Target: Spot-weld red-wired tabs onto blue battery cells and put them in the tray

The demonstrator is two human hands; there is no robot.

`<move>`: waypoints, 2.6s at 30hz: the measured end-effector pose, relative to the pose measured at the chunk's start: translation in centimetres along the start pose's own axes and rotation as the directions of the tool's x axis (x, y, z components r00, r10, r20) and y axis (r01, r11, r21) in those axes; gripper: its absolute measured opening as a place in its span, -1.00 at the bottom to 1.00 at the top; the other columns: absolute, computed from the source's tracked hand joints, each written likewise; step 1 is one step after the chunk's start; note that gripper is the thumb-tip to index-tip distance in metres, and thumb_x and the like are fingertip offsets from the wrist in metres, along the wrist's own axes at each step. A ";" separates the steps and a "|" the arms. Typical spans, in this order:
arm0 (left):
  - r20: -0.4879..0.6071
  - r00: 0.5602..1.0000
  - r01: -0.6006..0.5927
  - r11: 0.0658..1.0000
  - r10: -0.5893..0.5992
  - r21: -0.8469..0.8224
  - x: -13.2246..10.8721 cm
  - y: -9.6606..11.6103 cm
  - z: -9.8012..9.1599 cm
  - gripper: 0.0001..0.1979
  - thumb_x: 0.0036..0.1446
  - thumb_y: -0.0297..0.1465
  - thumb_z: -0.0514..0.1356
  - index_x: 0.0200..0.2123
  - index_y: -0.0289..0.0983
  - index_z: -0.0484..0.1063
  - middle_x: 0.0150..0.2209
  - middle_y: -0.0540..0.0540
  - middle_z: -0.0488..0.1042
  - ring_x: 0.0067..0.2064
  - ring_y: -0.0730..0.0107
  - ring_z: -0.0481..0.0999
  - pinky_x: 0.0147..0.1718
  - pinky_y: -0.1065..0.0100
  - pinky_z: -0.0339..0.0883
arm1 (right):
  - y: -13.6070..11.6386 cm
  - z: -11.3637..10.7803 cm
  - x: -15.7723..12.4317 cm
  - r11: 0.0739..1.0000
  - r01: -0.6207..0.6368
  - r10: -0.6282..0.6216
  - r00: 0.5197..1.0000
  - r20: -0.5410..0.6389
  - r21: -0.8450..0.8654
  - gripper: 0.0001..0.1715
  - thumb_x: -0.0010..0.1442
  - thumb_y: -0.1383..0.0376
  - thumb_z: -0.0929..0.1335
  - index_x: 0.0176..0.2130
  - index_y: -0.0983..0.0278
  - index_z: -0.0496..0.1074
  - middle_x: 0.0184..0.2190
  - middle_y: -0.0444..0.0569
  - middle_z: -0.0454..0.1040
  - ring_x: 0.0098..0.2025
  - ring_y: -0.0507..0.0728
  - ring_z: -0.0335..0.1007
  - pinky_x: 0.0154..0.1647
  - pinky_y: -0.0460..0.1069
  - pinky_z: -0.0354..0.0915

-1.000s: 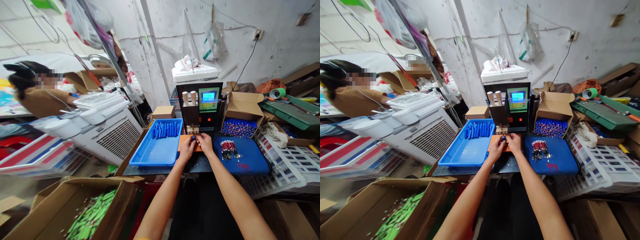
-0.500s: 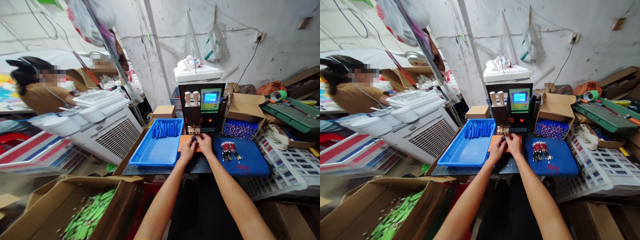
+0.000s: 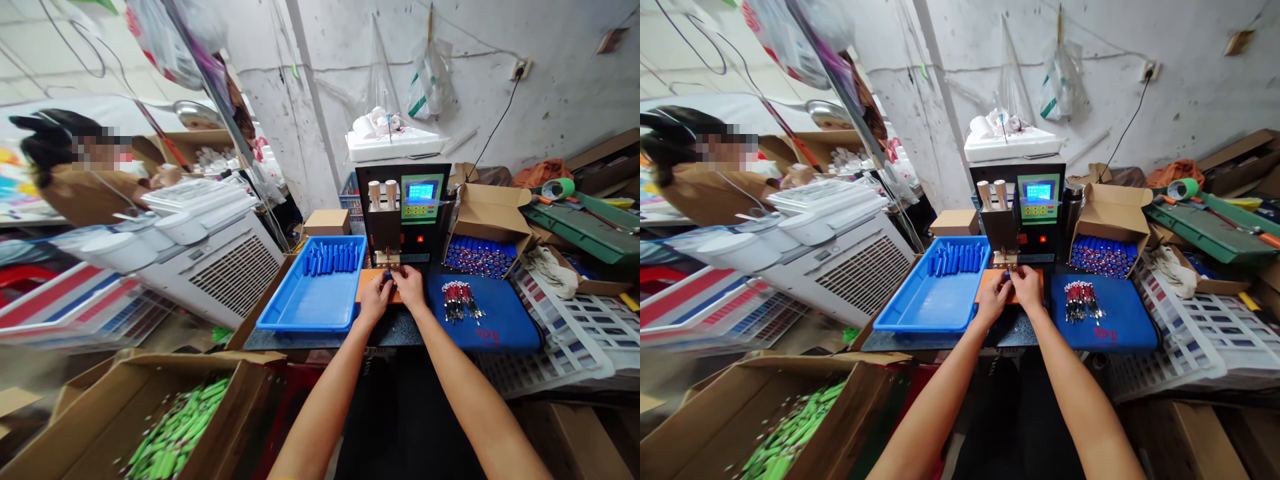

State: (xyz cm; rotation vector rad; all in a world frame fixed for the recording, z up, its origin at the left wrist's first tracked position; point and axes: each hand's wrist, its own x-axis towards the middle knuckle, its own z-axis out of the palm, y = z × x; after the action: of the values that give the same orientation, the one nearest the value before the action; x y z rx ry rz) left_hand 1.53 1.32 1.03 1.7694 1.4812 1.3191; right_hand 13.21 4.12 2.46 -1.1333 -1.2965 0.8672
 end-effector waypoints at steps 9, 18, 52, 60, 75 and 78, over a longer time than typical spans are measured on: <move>0.001 1.000 -0.002 1.000 0.002 0.009 0.1 -0.5 0.1 -0.68 0.26 -0.31 0.09 0.02 -0.26 0.45 -0.16 -0.16 0.58 -0.18 0.25 0.56 -0.11 0.27 0.38 | -0.3 0.0 -0.1 1.000 -0.016 0.016 1.000 0.001 0.016 -0.71 0.07 0.08 0.36 -0.45 0.26 0.44 -0.52 -0.07 0.49 -0.46 0.11 0.36 -0.47 -0.05 0.22; -0.002 1.000 0.012 0.998 -0.011 0.055 -0.1 -0.4 0.1 -0.71 0.25 -0.29 0.09 -0.04 -0.24 0.47 -0.25 -0.12 0.57 -0.31 0.34 0.52 -0.26 0.36 0.35 | -0.5 0.0 -0.3 1.000 -0.018 0.018 1.000 0.022 0.011 -0.70 0.10 0.06 0.35 -0.43 0.25 0.42 -0.48 -0.07 0.51 -0.44 0.11 0.37 -0.44 -0.06 0.23; 0.287 0.788 -0.614 0.725 0.544 0.311 8.9 16.0 24.5 -0.71 0.23 -0.32 0.13 -0.04 -0.27 0.49 -0.12 -0.27 0.47 -0.04 0.06 0.41 0.00 0.09 0.22 | 7.3 -25.4 -3.8 0.984 -0.109 0.022 0.856 -0.517 -0.139 -0.52 0.24 -0.04 0.25 -0.53 0.21 0.31 -0.62 -0.13 0.34 -0.52 0.09 0.22 -0.44 -0.05 0.12; 0.396 0.765 -0.628 0.723 0.507 0.288 10.2 15.3 29.0 -0.56 0.19 -0.33 0.13 0.13 -0.29 0.40 -0.02 -0.32 0.41 0.06 -0.10 0.31 0.08 -0.01 0.11 | 7.0 -25.8 -3.7 0.989 -0.101 0.037 0.872 -0.488 -0.105 -0.53 0.26 -0.01 0.23 -0.52 0.22 0.31 -0.61 -0.14 0.32 -0.53 0.07 0.20 -0.45 -0.05 0.09; 0.373 0.746 -0.617 0.784 0.552 0.073 10.4 14.8 27.4 -0.53 0.11 -0.39 0.24 0.12 -0.24 0.40 0.09 -0.24 0.40 0.18 0.04 0.28 0.20 0.01 0.15 | 7.3 -25.9 -4.0 0.986 -0.081 -0.006 0.851 -0.525 -0.143 -0.52 0.24 -0.03 0.25 -0.53 0.22 0.31 -0.62 -0.12 0.36 -0.53 0.08 0.23 -0.47 -0.06 0.12; 0.307 0.729 -0.649 0.760 0.612 0.028 7.9 14.0 23.1 -0.63 0.19 -0.37 0.18 0.07 -0.22 0.42 0.06 -0.21 0.43 0.17 0.12 0.31 0.20 0.03 0.18 | 7.3 -25.9 -4.0 0.981 -0.082 -0.024 0.848 -0.530 -0.176 -0.51 0.23 -0.05 0.25 -0.54 0.22 0.32 -0.63 -0.12 0.35 -0.53 0.09 0.22 -0.46 -0.06 0.13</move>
State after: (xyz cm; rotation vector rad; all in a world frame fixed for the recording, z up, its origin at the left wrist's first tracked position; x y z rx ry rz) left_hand 28.10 9.35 5.81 2.5766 0.8330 1.1910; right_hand 39.08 -1.46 -3.62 -1.4268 -0.9090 0.4007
